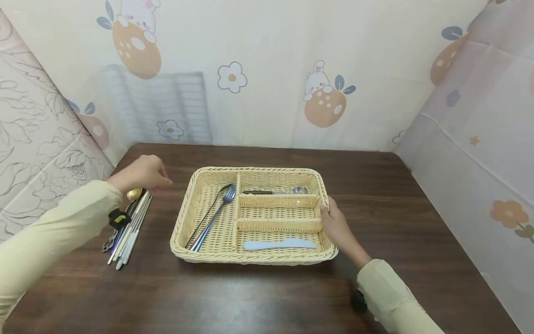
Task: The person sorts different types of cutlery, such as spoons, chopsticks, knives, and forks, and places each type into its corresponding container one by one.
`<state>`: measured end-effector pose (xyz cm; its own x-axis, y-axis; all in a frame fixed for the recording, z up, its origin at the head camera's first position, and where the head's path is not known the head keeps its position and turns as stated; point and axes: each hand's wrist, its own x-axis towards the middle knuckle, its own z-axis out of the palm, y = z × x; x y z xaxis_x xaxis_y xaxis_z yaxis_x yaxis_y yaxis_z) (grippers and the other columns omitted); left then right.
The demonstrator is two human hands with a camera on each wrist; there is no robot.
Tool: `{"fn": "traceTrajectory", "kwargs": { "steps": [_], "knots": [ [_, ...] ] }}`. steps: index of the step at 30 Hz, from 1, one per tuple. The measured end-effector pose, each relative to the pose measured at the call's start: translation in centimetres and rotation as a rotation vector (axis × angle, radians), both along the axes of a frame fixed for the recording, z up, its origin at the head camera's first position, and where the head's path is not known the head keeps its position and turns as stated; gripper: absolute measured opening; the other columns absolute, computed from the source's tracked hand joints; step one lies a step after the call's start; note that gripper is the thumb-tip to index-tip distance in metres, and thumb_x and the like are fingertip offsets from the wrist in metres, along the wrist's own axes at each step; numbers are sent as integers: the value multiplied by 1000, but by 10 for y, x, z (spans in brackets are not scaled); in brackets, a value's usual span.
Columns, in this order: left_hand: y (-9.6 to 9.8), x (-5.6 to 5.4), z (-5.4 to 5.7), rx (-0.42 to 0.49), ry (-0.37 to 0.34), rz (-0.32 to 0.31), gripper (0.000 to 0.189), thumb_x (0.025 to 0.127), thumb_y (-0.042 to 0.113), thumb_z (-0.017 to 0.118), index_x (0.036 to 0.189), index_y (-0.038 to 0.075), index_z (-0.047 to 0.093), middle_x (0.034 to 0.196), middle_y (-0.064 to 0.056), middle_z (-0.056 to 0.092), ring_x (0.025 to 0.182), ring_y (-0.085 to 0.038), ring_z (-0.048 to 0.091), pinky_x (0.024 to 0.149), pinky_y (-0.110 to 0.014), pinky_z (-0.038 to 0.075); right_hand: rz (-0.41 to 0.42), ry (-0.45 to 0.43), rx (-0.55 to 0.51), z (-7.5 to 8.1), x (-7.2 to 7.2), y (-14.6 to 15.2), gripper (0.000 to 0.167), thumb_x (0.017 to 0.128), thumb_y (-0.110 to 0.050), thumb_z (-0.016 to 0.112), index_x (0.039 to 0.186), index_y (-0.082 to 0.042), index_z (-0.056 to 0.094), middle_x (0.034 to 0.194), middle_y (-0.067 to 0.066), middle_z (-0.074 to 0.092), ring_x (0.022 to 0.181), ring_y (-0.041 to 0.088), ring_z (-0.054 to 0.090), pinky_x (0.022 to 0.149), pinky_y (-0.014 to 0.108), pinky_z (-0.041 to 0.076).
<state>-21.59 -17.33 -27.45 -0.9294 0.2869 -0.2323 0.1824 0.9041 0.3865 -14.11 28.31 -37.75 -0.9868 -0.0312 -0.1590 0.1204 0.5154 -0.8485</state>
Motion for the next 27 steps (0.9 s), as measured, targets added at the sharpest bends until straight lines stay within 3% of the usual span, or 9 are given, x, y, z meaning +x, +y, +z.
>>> {"fn": "traceTrajectory", "kwargs": {
  "steps": [3, 8, 13, 16, 21, 27],
  "knots": [
    [-28, 2, -4, -39, -3, 22, 40, 81, 11, 64, 44, 12, 49, 41, 3, 49, 39, -11, 48, 51, -30, 46, -5, -2, 3, 0, 1, 1, 58, 104, -31, 21, 151, -4, 2, 133, 34, 39, 109, 41, 56, 90, 48, 47],
    [-67, 7, -23, -65, 33, 53, 33, 76, 4, 58, 46, 12, 47, 41, 2, 45, 39, -15, 46, 49, -32, 42, -5, -4, -1, 0, 1, 2, 58, 104, -33, 21, 151, -4, 2, 132, 34, 40, 106, 40, 58, 84, 44, 51],
    [-92, 12, -49, -104, 47, 92, 20, 82, 13, 57, 67, 0, 56, 66, -14, 59, 57, -27, 54, 53, -41, 45, -9, -16, 10, 0, 0, 1, 59, 104, -34, 20, 152, -5, 0, 133, 34, 39, 106, 40, 58, 84, 44, 51],
    [-100, 15, -64, -102, 1, 126, 19, 84, 14, 56, 74, -2, 59, 73, -19, 62, 62, -30, 58, 54, -44, 47, -7, -19, 17, 0, 0, 1, 59, 104, -35, 20, 152, -5, 1, 134, 34, 39, 108, 40, 57, 87, 46, 49],
    [-105, 18, -79, -53, -79, 172, 16, 71, 0, 56, 59, 8, 50, 50, -3, 54, 43, -17, 52, 44, -31, 43, -5, -20, 26, 1, -1, 0, 60, 104, -35, 20, 152, -5, 0, 138, 34, 35, 114, 42, 53, 92, 49, 44],
    [-104, 21, -87, -59, -60, 201, 18, 73, -2, 54, 59, 7, 49, 48, -3, 53, 41, -15, 52, 42, -28, 44, -5, -18, 23, 0, -2, 0, 59, 104, -34, 20, 152, -5, 0, 138, 35, 35, 114, 43, 52, 90, 49, 46]
  ]
}}
